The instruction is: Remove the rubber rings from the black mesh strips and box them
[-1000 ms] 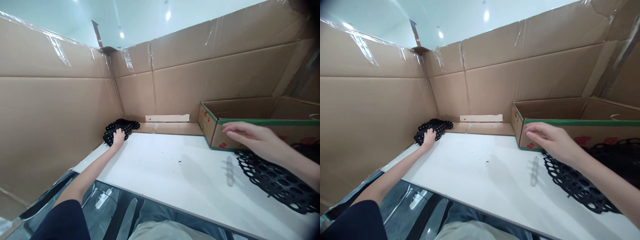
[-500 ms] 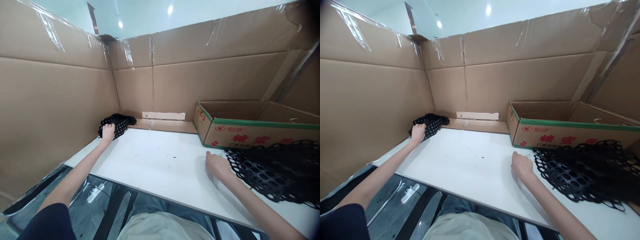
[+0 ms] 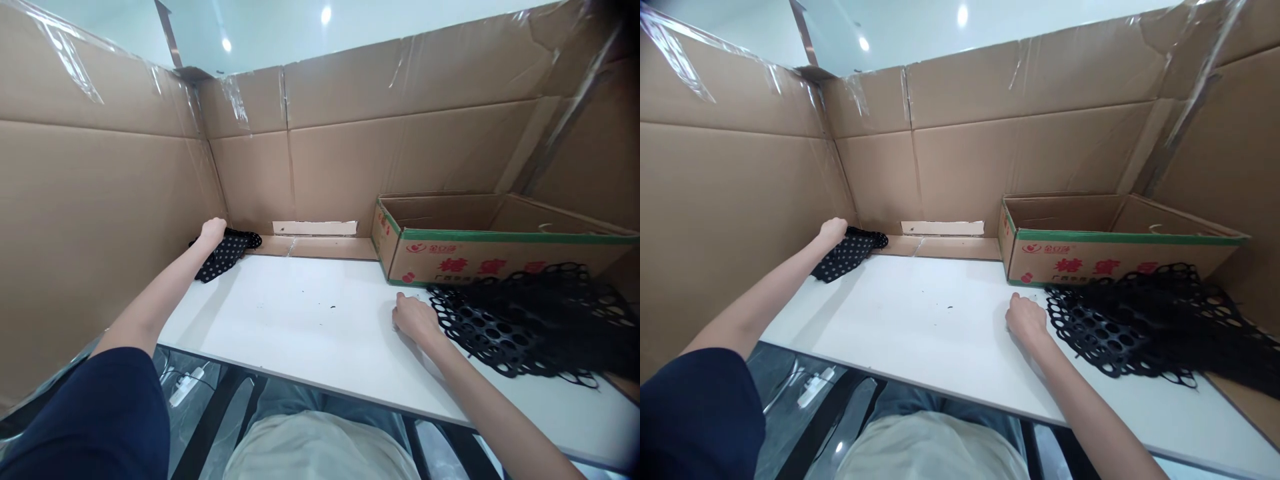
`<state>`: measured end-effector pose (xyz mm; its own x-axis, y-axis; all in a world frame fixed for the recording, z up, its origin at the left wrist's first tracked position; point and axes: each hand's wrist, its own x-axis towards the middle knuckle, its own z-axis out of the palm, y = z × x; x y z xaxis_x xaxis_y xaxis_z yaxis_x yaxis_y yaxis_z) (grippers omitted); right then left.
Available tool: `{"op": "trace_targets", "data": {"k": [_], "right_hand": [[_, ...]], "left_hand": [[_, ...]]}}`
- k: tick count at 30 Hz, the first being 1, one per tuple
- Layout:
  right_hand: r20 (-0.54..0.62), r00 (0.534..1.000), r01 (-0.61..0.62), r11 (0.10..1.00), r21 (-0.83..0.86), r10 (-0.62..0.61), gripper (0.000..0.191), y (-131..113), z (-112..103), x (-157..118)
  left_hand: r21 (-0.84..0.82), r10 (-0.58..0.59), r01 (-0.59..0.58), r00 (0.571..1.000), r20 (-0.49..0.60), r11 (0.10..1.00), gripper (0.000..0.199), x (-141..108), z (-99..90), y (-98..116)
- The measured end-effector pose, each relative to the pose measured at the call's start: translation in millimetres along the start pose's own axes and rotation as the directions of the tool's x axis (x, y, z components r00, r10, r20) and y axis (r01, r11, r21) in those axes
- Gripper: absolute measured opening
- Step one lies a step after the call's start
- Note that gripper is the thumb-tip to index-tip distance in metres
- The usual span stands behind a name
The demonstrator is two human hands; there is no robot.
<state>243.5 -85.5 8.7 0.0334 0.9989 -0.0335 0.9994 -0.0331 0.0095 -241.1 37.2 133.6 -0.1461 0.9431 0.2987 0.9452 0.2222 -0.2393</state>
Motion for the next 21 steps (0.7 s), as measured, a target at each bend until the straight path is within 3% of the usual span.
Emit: {"op": "trace_targets", "data": {"k": [2, 7, 13, 17, 21], "right_hand": [[-0.005, 1.0, 0.006, 1.0, 0.014, -0.006, 0.031, 0.5, 0.3, 0.8], [-0.02, 1.0, 0.019, 0.999, 0.047, -0.018, 0.03, -0.2, 2.1, 2.6], [-0.039, 0.999, -0.021, 0.996, 0.092, 0.025, 0.032, -3.5, 2.7, 0.3], [-0.037, 0.998, -0.037, 0.993, 0.115, 0.042, 0.043, -4.4, 5.2, 0.5], [-0.049, 0.998, -0.03, 0.989, 0.144, 0.038, 0.03, 4.0, 4.8, 6.6]], "left_hand": [[0.142, -0.012, 0.014, 1.0, -0.018, 0.99, 0.024, -12.7, 7.5, -9.3], [0.267, 0.108, -0.075, 0.988, -0.11, 0.961, 0.032, -40.4, 18.6, -19.5], [0.311, 0.051, -0.027, 0.996, -0.069, 0.95, 0.031, -36.0, 14.6, -15.6], [0.329, 0.178, -0.151, 0.983, -0.053, 0.932, 0.028, -13.4, -23.8, -3.6], [0.326, 0.314, -0.234, 0.924, -0.22, 0.916, 0.019, 18.2, -94.9, 25.6]]}}
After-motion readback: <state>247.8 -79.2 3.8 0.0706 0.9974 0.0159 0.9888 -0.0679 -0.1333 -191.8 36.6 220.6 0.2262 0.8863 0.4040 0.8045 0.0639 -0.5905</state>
